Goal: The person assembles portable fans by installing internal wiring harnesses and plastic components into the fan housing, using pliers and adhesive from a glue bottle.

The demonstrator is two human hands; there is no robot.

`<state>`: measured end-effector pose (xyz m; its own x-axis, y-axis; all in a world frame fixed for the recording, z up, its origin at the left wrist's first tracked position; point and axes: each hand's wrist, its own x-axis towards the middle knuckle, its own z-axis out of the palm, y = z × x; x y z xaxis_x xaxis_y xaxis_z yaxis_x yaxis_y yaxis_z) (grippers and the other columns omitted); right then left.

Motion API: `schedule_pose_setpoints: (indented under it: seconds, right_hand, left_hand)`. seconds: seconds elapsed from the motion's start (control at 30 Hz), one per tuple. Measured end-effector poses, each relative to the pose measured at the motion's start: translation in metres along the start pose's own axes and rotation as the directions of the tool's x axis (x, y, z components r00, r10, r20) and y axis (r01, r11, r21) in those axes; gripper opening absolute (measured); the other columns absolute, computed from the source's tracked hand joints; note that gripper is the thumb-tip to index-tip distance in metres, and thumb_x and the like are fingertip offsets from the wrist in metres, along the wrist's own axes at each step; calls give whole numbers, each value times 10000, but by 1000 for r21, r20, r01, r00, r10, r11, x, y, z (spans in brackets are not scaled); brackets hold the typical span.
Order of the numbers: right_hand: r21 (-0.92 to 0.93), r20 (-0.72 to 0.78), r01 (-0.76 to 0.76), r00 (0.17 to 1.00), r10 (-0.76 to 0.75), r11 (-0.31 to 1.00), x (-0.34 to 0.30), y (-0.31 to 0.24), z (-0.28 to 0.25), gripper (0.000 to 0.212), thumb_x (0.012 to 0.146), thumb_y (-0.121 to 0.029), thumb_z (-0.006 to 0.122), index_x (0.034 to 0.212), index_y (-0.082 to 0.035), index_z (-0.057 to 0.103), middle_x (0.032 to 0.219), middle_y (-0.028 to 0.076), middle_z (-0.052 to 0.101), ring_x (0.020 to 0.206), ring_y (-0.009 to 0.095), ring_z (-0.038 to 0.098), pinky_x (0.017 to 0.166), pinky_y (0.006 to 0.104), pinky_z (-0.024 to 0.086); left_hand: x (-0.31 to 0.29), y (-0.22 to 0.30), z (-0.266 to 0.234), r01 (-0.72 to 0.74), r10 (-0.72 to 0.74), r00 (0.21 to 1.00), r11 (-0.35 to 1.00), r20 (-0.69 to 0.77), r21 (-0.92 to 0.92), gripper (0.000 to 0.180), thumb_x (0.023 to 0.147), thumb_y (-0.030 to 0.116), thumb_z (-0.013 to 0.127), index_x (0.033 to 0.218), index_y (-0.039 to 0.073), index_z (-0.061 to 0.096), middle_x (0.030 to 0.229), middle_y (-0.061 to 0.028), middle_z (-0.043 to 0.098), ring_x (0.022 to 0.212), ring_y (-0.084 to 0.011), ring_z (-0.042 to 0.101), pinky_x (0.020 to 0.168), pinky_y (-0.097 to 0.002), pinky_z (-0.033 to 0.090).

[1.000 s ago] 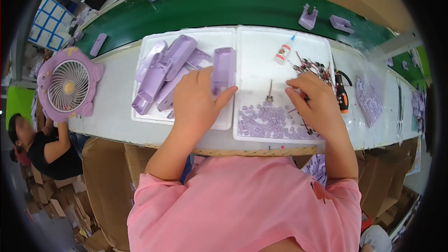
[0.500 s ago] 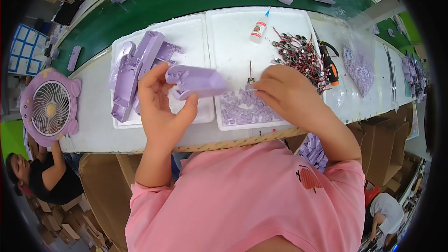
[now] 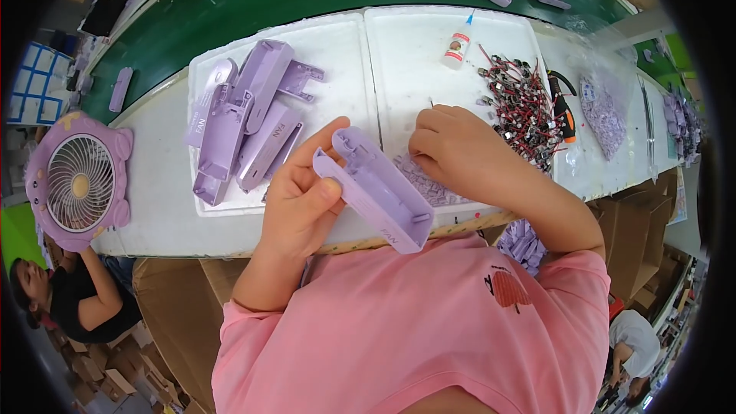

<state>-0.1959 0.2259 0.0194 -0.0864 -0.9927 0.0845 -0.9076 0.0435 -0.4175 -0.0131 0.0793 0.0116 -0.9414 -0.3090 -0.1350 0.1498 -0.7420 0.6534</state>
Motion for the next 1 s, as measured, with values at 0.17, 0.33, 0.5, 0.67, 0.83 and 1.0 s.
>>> schedule_pose_setpoints:
  seconds: [0.17,0.33,0.5,0.67,0.83,1.0]
  right_hand:
    - [35,-42,-45,998,46,998,3,-3,-4,107,721,-104,662,784,-46,598,810,73,530,799,272,536,730,376,435]
    - [-36,35,-47,998,49,998,3,0,-8,102,745,-114,648,812,-52,601,805,71,533,787,267,540,716,368,428]
    - [-24,20,23,1000,-22,999,8,1,-1,75,756,-120,634,757,-57,592,778,69,526,776,253,544,698,363,427]
    - [-61,44,84,996,-81,995,10,0,13,95,748,-132,633,728,-59,576,763,69,517,763,241,543,683,360,427]
    - [-83,17,43,999,-41,996,8,-8,12,88,719,-119,642,721,-60,577,760,69,512,747,244,543,682,362,432]
    - [-82,-10,4,1000,-4,997,7,-11,13,94,707,-105,644,714,-54,565,769,77,515,747,251,549,677,361,436]
  left_hand:
    - [3,1,-6,5,-7,1000,995,27,95,649,806,162,686,1325,-58,365,1203,-107,526,1063,-187,540,912,-337,433]
    - [-2,1,-15,-74,68,991,996,118,47,657,808,275,683,1302,-25,370,1165,-171,533,1085,-288,544,942,-443,423]
    - [-10,-1,-21,105,-89,971,993,222,-60,679,831,399,636,1317,30,340,1149,-220,530,1072,-362,557,897,-521,454]
    - [-23,-11,-17,178,-170,978,983,124,-54,683,815,279,687,1325,-8,335,1167,-200,527,1103,-355,544,906,-480,467]
    - [-17,-5,-1,292,-292,956,953,-12,81,808,706,371,776,1295,-14,380,1116,-153,554,1058,-319,564,891,-423,468]
    - [-10,-8,2,174,-168,984,979,-60,108,757,698,387,778,1249,1,429,1109,-146,560,1058,-303,561,889,-423,469]
